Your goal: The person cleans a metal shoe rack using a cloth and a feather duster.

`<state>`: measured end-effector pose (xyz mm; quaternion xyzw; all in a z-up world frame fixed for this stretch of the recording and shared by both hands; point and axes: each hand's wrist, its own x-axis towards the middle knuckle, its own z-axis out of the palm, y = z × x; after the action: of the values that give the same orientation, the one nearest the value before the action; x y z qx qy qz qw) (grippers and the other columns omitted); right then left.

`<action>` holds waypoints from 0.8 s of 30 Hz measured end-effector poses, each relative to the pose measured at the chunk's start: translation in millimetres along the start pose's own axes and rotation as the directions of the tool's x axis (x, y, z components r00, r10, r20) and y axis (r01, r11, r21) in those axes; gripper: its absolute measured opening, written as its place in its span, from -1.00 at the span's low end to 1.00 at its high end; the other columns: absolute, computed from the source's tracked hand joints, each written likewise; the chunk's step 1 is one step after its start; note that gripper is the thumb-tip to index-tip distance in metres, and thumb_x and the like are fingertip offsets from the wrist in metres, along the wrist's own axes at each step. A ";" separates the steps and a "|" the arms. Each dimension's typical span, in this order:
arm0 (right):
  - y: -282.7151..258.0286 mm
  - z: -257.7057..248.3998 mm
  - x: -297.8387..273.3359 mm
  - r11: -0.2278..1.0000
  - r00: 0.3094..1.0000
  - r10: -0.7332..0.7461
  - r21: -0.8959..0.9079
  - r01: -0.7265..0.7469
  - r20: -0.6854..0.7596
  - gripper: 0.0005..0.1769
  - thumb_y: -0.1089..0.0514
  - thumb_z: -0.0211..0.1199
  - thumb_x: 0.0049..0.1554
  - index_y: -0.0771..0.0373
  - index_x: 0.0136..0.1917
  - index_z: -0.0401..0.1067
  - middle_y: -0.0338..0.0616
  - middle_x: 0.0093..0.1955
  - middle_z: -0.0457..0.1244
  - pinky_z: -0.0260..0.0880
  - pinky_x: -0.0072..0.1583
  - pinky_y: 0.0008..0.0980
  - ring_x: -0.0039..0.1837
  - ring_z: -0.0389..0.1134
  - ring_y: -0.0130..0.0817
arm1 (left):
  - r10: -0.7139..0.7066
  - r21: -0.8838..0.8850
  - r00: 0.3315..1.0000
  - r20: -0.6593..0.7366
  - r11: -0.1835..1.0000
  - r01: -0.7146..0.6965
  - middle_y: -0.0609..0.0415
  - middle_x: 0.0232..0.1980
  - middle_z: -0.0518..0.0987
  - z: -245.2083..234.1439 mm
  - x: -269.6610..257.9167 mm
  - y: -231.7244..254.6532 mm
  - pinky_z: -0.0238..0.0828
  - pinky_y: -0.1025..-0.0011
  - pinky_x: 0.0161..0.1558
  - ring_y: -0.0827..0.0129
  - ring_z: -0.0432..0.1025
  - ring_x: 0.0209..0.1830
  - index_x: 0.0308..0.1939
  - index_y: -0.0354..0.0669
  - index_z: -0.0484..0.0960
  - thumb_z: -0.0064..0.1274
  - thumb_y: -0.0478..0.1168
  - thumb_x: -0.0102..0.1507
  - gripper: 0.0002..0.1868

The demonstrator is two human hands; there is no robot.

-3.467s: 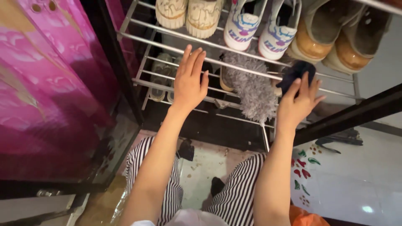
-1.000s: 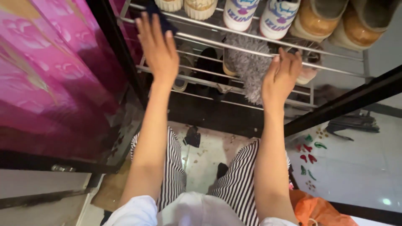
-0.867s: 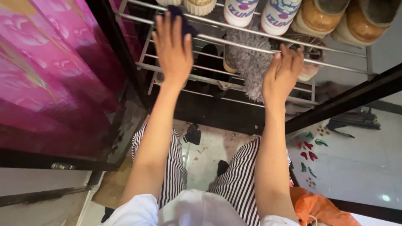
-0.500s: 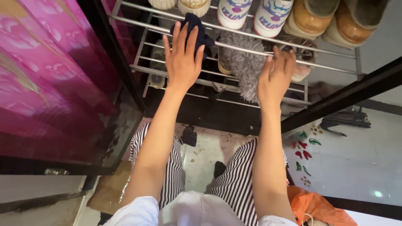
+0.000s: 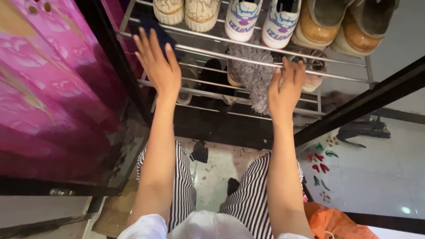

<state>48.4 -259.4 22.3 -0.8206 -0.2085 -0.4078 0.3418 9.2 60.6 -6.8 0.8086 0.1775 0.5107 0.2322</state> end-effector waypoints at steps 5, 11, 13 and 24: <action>-2.1 2.2 1.5 1.000 1.000 0.001 0.001 -0.001 -0.010 -0.67 0.22 0.16 0.37 0.35 0.37 0.41 0.16 0.36 0.21 0.09 0.51 0.05 0.54 0.11 0.22 | 0.087 0.119 0.979 0.187 0.987 -0.110 -0.08 0.67 0.11 6.8 -6.9 26.1 -0.37 -0.17 0.63 0.00 -0.19 0.72 0.56 -0.18 0.24 -0.33 0.06 0.55 -0.42; -2.3 4.0 -0.9 1.000 1.000 0.004 -0.004 -0.004 -0.020 -0.67 0.21 0.16 0.37 0.34 0.36 0.42 0.15 0.36 0.22 0.09 0.52 0.05 0.54 0.11 0.22 | 0.312 0.005 0.920 0.237 0.947 -0.322 -0.10 0.56 0.28 9.6 -27.1 60.6 -0.22 -0.23 0.57 0.00 -0.04 0.66 0.49 -0.18 0.33 -0.16 0.04 0.50 -0.44; -0.5 3.5 -1.1 1.000 1.000 0.001 -0.014 -0.002 -0.026 -0.67 0.21 0.17 0.36 0.34 0.36 0.42 0.16 0.36 0.21 0.08 0.52 0.06 0.54 0.11 0.22 | 0.356 -0.076 0.916 0.184 0.935 -0.348 -0.09 0.53 0.32 6.0 -31.3 67.9 -0.16 -0.23 0.56 0.00 0.00 0.66 0.48 -0.16 0.36 -0.09 0.01 0.48 -0.46; -3.5 -1.5 0.5 1.000 1.000 0.020 -0.008 -0.020 0.005 -0.65 0.19 0.15 0.35 0.31 0.37 0.41 0.15 0.37 0.21 0.07 0.52 0.02 0.55 0.10 0.18 | 0.300 0.041 0.941 0.155 0.950 -0.309 -0.14 0.44 0.38 5.0 -15.2 48.0 -0.21 -0.34 0.50 0.00 0.05 0.61 0.40 -0.19 0.42 -0.13 0.02 0.50 -0.51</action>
<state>45.7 -258.1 24.7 -0.8250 -0.1995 -0.4032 0.3421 9.8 11.9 6.7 0.8688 0.0492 0.4735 0.1364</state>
